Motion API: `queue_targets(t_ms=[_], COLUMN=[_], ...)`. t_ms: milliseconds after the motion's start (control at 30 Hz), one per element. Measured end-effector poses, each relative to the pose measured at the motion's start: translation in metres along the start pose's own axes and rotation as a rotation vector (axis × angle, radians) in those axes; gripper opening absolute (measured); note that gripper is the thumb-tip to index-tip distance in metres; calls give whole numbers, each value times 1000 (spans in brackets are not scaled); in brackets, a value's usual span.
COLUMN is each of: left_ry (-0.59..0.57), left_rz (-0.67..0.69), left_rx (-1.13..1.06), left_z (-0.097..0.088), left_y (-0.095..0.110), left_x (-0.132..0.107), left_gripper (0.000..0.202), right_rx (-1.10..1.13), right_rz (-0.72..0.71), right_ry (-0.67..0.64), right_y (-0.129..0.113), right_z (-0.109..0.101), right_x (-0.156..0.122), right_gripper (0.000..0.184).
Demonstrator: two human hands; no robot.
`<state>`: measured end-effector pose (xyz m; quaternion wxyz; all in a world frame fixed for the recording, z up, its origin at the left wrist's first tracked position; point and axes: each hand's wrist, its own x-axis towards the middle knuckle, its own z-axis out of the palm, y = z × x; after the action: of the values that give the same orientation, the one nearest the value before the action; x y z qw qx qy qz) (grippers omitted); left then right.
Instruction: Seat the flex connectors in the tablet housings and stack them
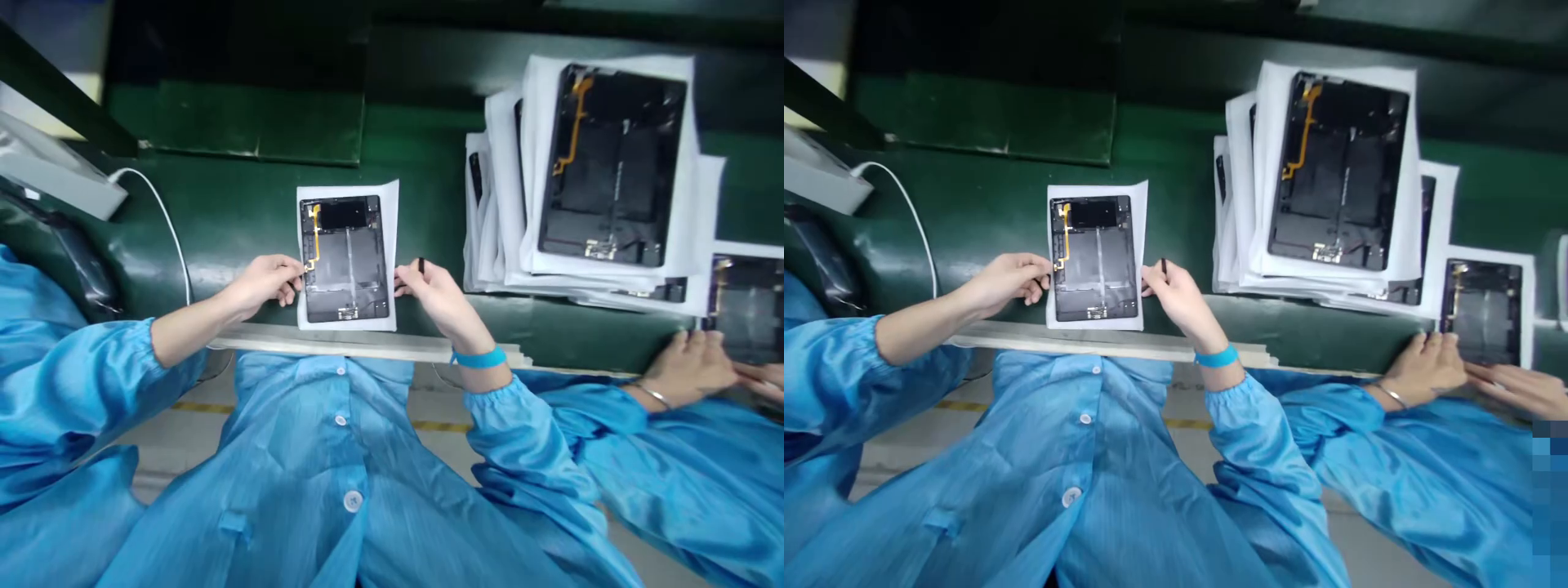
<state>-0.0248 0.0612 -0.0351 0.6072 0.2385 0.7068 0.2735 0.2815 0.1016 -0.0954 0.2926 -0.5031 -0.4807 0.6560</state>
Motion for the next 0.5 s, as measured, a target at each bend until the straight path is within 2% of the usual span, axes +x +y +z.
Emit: queue_targets(t_ms=[100,233,300,400,500], left_ry=[61,175,228,293,338], left_rz=[19,16,19,64,169], left_rx=[16,9,-6,-10,85], left_z=[-31,-83,-103,-118,-113], left_y=[3,-4,-13,-33,-53], left_x=[-3,-18,-25,-31,-36], left_gripper=[9,23,26,32,46], right_rx=[84,163,201,223,223], right_rz=[52,65,83,107,60], right_ry=[-114,-197,-236,-280,-275], right_y=[-3,-3,-3,-3,-5], right_z=[31,91,116,137,133], right_x=[10,30,41,54,53], right_gripper=[67,48,38,38,50])
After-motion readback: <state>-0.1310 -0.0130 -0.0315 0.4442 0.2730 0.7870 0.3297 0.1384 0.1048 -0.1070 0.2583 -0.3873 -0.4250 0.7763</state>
